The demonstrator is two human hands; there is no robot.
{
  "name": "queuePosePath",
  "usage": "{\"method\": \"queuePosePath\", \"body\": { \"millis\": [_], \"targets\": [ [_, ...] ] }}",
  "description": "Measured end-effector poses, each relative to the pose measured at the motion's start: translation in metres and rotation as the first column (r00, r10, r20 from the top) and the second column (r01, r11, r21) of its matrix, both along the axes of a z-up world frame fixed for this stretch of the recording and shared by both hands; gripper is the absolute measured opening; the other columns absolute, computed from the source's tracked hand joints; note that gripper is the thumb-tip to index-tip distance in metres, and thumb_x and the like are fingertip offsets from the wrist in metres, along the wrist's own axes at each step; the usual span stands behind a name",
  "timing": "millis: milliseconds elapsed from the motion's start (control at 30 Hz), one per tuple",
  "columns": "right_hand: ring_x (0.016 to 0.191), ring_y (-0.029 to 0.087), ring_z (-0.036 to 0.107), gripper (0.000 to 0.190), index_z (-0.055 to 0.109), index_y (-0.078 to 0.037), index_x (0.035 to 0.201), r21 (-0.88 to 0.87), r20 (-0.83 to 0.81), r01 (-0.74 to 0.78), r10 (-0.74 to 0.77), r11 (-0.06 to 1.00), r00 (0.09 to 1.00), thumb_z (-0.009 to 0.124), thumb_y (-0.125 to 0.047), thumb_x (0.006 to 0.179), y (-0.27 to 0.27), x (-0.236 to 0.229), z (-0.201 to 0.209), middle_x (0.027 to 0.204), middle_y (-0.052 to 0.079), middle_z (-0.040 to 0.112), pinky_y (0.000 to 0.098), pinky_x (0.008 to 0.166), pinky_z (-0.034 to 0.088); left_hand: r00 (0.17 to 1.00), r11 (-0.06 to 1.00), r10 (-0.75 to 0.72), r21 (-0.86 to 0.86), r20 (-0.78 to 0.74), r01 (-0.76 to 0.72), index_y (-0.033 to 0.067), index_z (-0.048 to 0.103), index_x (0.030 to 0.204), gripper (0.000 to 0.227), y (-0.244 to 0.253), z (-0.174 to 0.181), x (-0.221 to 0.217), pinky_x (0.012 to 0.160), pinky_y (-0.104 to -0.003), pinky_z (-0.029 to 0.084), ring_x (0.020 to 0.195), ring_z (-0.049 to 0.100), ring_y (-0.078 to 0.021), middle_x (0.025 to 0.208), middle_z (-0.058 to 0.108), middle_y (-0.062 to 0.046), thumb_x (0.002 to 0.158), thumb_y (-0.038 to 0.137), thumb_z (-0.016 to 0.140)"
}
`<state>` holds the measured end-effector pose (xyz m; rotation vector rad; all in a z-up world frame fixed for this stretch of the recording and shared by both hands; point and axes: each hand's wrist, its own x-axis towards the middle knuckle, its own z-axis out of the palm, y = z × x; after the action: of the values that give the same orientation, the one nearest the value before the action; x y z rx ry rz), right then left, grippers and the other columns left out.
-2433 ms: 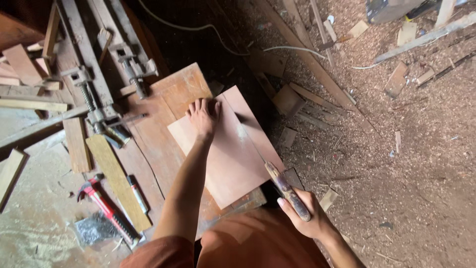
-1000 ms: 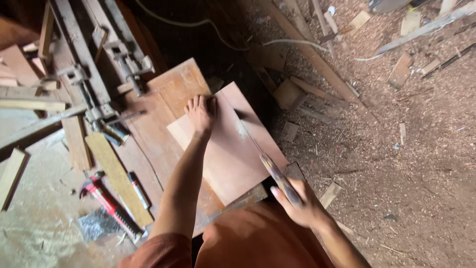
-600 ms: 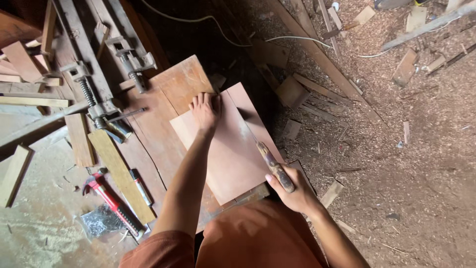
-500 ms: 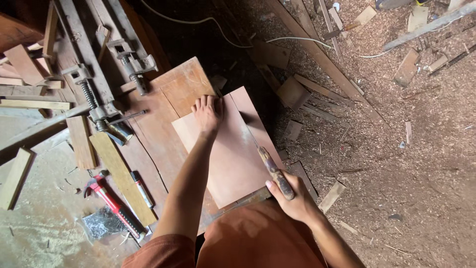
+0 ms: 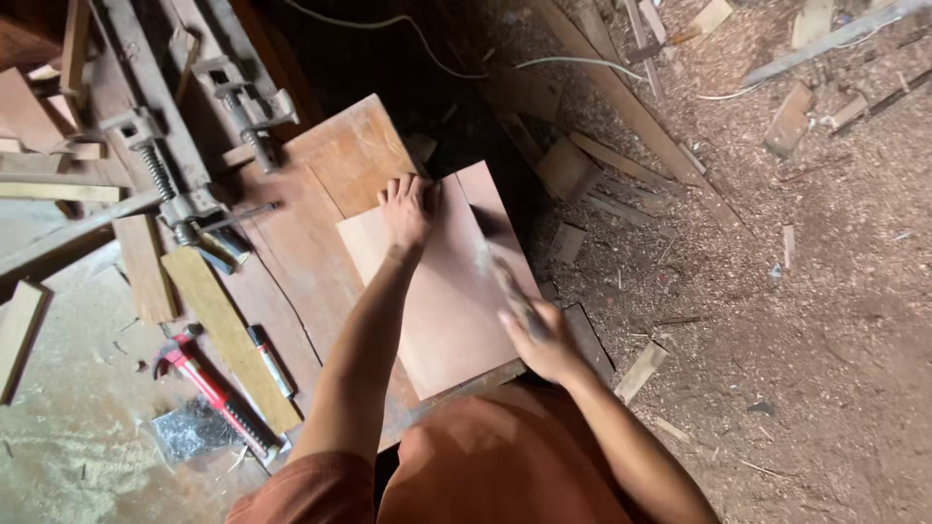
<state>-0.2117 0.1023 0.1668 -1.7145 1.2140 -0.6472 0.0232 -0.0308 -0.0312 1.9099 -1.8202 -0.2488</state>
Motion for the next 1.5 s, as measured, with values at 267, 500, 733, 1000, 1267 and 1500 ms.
{"method": "queuePosePath", "body": {
  "millis": [267,500,733,1000,1267,1500],
  "targets": [
    [0.046,0.013,0.048,0.029,0.056,-0.005,0.071,0.198,-0.041,0.158,-0.152,0.967,0.987,0.067,-0.018,0.095,0.01,-0.001,-0.012,0.055,0.001,0.052,0.0332,0.042,0.038,0.993,0.993,0.106,0.039,0.044,-0.108,0.0117,0.066,0.102,0.037,-0.003,0.017,-0.009,0.094,-0.048,0.039,0.107,0.055,-0.0315,0.108,0.063,-0.009,0.096,0.048,0.065],
    [0.042,0.013,0.044,0.024,0.064,-0.003,0.079,0.361,-0.107,0.148,-0.116,0.921,0.987,0.066,-0.021,0.095,0.075,-0.051,0.073,0.052,0.001,0.049,0.0342,0.039,0.035,0.997,0.995,0.081,0.06,0.013,-0.082,0.01,0.067,0.102,0.035,-0.001,0.02,-0.007,0.095,-0.048,0.039,0.107,0.055,-0.0322,0.108,0.063,-0.009,0.097,0.044,0.066],
    [0.047,0.011,0.044,0.031,0.056,-0.005,0.072,0.244,-0.055,0.162,-0.153,0.956,0.987,0.068,-0.02,0.096,-0.021,0.007,-0.043,0.053,-0.002,0.048,0.0314,0.043,0.035,0.999,0.999,0.036,0.01,-0.024,-0.036,0.0098,0.068,0.103,0.035,0.007,0.011,-0.009,0.095,-0.047,0.039,0.107,0.055,-0.0322,0.11,0.064,-0.01,0.097,0.044,0.068],
    [0.05,0.013,0.047,0.024,0.059,-0.005,0.076,0.295,-0.049,0.272,-0.27,0.916,0.962,0.068,-0.017,0.095,0.005,0.01,-0.07,0.058,0.001,0.052,0.0333,0.047,0.039,1.0,1.0,0.025,0.012,0.014,-0.025,0.008,0.068,0.1,0.038,0.01,0.012,-0.018,0.094,-0.047,0.039,0.108,0.056,-0.0334,0.108,0.063,-0.013,0.094,0.046,0.066],
    [0.054,0.013,0.05,0.023,0.057,-0.004,0.077,0.274,0.022,0.277,-0.294,0.921,0.956,0.067,-0.015,0.094,0.007,0.024,-0.054,0.06,0.002,0.053,0.0333,0.05,0.04,0.998,0.999,-0.008,0.041,-0.059,0.011,0.0143,0.07,0.101,0.031,0.011,0.024,-0.013,0.096,-0.048,0.041,0.111,0.056,-0.0322,0.11,0.064,-0.01,0.095,0.044,0.067],
    [0.055,0.011,0.055,0.019,0.06,-0.003,0.078,0.252,0.012,0.267,-0.279,0.93,0.96,0.067,-0.014,0.092,0.002,0.025,-0.047,0.062,0.001,0.058,0.0313,0.052,0.044,0.985,0.99,-0.144,-0.021,-0.093,0.143,0.0115,0.062,0.134,0.047,0.042,0.017,-0.012,0.113,-0.047,0.035,0.131,0.05,-0.0322,0.141,0.057,-0.012,0.096,0.039,0.065]
  ]
}}
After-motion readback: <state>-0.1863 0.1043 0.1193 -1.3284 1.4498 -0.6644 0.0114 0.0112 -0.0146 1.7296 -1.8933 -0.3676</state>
